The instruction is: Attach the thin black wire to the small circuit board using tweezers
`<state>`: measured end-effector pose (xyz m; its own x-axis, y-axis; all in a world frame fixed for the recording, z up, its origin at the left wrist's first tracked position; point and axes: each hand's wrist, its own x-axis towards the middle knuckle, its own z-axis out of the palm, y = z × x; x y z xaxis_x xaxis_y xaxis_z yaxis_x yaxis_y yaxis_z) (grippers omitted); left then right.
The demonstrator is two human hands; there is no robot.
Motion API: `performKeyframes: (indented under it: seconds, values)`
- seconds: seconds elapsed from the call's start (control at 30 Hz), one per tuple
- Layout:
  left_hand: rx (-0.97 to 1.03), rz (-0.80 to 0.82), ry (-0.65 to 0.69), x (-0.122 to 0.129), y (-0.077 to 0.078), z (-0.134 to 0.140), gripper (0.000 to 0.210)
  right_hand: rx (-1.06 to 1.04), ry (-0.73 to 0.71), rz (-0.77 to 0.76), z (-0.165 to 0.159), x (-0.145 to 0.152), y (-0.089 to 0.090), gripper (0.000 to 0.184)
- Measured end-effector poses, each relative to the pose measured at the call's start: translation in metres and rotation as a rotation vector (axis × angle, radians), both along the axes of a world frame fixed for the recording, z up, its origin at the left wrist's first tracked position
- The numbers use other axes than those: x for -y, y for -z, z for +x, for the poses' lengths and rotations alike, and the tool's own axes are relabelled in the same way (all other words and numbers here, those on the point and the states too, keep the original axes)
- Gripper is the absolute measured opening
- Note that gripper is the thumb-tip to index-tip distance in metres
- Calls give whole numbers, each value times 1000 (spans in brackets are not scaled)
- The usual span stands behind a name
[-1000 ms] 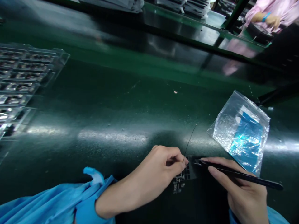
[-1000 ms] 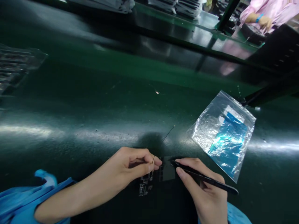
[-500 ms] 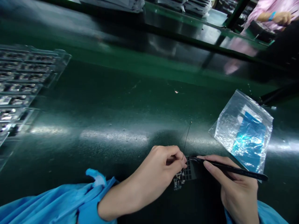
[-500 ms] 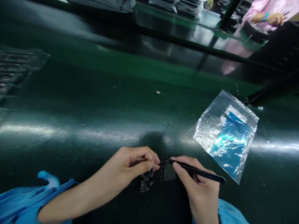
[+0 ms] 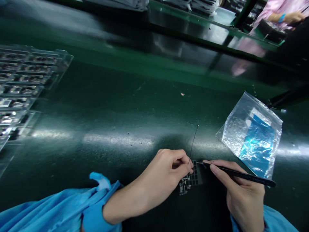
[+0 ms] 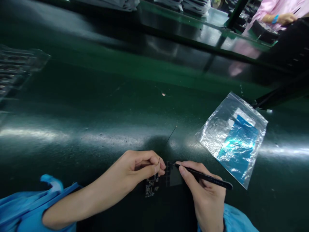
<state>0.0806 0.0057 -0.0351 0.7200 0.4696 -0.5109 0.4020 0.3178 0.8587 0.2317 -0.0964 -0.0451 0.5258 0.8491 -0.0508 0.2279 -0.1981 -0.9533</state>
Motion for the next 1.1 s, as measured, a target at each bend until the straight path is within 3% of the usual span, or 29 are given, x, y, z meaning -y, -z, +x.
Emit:
performKeyframes:
  seconds: [0.33,0.57,0.87,1.1]
  values:
    - [8,1,-16,0,2,-1,18,-500,121,-70,6,-6,-10,3]
    - [7,14,-22,2,0,-1,22,-494,-55,-65,9,-1,-8,4]
    - [41,75,-20,2,3,-1,25,-539,-12,-137,3,0,-11,2]
    - [66,89,-7,2,3,-2,27,-585,-65,-170,9,0,-9,3]
